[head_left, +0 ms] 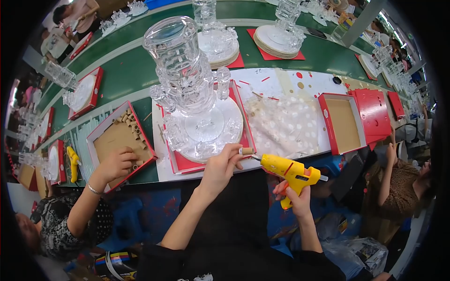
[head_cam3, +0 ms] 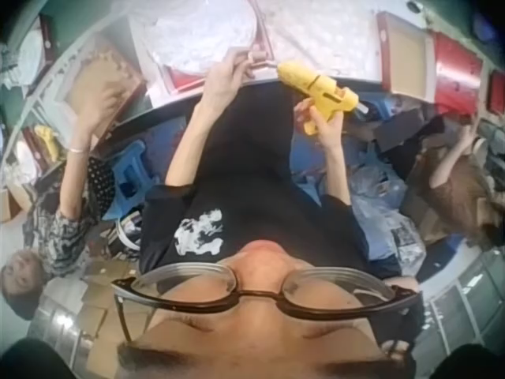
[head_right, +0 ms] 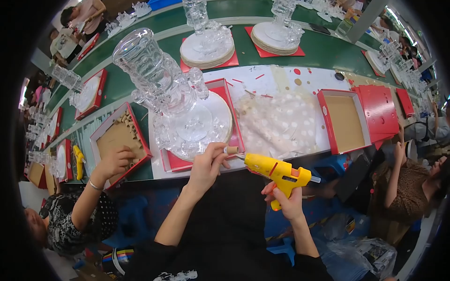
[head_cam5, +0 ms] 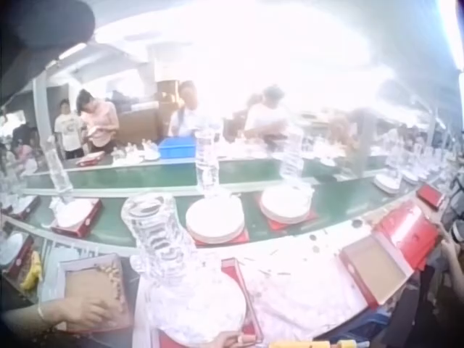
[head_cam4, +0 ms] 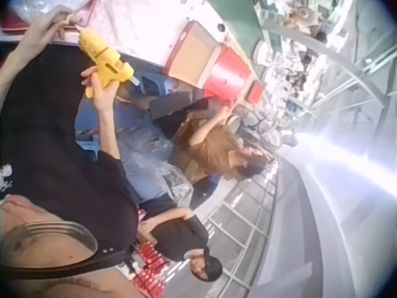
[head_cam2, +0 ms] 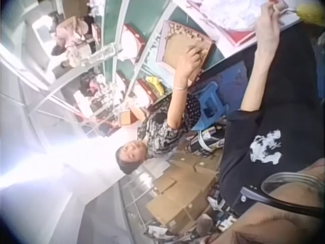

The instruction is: Assembling decorative glass trophies or items by using a glue gun to attach small components and then placing them in boxes.

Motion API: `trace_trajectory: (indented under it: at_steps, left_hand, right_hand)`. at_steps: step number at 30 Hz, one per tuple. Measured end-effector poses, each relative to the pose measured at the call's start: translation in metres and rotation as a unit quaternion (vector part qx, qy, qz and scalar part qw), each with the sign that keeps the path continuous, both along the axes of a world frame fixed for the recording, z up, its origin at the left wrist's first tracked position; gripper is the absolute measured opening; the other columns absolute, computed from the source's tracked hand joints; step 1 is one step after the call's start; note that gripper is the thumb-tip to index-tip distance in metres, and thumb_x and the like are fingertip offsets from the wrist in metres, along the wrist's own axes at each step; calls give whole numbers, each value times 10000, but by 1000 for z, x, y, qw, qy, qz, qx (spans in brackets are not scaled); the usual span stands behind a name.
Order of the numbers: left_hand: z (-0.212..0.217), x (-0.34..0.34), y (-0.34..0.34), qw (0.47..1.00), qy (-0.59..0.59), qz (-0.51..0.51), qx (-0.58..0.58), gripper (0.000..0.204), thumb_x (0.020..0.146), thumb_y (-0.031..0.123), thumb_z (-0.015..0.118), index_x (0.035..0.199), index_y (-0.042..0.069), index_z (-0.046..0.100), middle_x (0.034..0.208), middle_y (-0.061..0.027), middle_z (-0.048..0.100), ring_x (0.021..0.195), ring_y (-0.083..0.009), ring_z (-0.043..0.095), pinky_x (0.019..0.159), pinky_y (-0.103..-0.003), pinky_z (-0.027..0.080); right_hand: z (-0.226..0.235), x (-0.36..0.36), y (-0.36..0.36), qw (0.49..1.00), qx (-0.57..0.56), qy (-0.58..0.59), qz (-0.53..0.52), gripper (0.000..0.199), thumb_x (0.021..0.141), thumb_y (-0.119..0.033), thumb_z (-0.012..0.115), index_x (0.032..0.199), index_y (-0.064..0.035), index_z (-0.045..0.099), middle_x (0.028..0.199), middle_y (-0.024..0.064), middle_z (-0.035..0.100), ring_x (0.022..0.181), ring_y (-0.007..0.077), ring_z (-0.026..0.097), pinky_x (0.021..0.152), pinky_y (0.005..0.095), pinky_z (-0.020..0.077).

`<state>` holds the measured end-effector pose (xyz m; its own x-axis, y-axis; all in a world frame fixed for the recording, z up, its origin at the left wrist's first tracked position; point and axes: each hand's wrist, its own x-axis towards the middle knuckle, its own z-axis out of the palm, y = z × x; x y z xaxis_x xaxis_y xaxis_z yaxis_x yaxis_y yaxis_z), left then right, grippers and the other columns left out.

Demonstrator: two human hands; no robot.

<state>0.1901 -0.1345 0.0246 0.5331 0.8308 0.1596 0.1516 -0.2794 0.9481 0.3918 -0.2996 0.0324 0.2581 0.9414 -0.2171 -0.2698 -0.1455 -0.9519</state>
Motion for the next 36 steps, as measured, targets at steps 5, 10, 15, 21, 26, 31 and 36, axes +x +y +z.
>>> trace_trajectory:
  at_steps: [5, 10, 15, 21, 26, 31, 36]
  left_hand:
    - [-5, 1, 0, 1000, 3, -1, -6, 189, 938, 27, 534, 1122, -3, 503, 868, -121, 708, 598, -161, 653, 467, -266, 454]
    - [-6, 1, 0, 1000, -1, 6, -7, 192, 936, 32, 542, 1123, -2, 509, 846, -124, 705, 592, -157, 649, 466, -266, 455]
    - [-4, 0, 0, 1000, 6, 3, -13, 191, 937, 32, 542, 1123, 1, 512, 839, -124, 705, 588, -157, 646, 468, -265, 460]
    - [-2, 2, -1, 1000, -10, 9, -12, 195, 934, 24, 543, 1126, 4, 513, 881, -124, 708, 617, -159, 664, 467, -263, 473]
    - [-3, 1, 0, 1000, -2, 5, -14, 194, 933, 20, 543, 1124, 2, 514, 895, -123, 708, 633, -160, 673, 466, -259, 479]
    - [-1, 2, 0, 1000, -1, -1, -8, 194, 930, 11, 541, 1122, -1, 518, 887, -124, 706, 633, -162, 673, 477, -259, 479]
    - [-2, 1, 0, 1000, -5, 0, 2, 198, 929, 6, 537, 1126, 0, 520, 878, -126, 704, 630, -163, 671, 496, -261, 482]
  right_hand:
    - [-3, 3, -1, 1000, 18, -6, -16, 281, 891, -148, 594, 1101, 19, 509, 825, 111, 626, 789, 228, 652, 618, 294, 548]
    - [-2, 2, 1, 1000, 11, -13, -18, 279, 888, -139, 589, 1105, 15, 502, 816, 110, 621, 773, 228, 650, 620, 288, 542]
    - [0, 0, 4, 1000, 13, -15, -20, 260, 887, -130, 584, 1084, 20, 505, 808, 108, 615, 755, 223, 644, 617, 281, 536]
    - [-5, 4, 4, 1000, 24, -4, -3, 226, 888, -54, 547, 1103, -8, 495, 819, 96, 626, 769, 179, 653, 637, 257, 544]
    - [-3, 3, 6, 999, 31, -3, -5, 220, 889, -63, 548, 1096, -9, 498, 816, 95, 627, 755, 175, 651, 638, 265, 544]
    - [-4, 3, 8, 999, 40, -10, -7, 225, 888, -77, 551, 1097, -13, 502, 803, 93, 627, 733, 170, 650, 640, 268, 541]
    - [-2, 0, 12, 999, 43, -7, -18, 226, 887, -80, 550, 1097, -8, 508, 797, 93, 625, 722, 167, 646, 633, 262, 534]
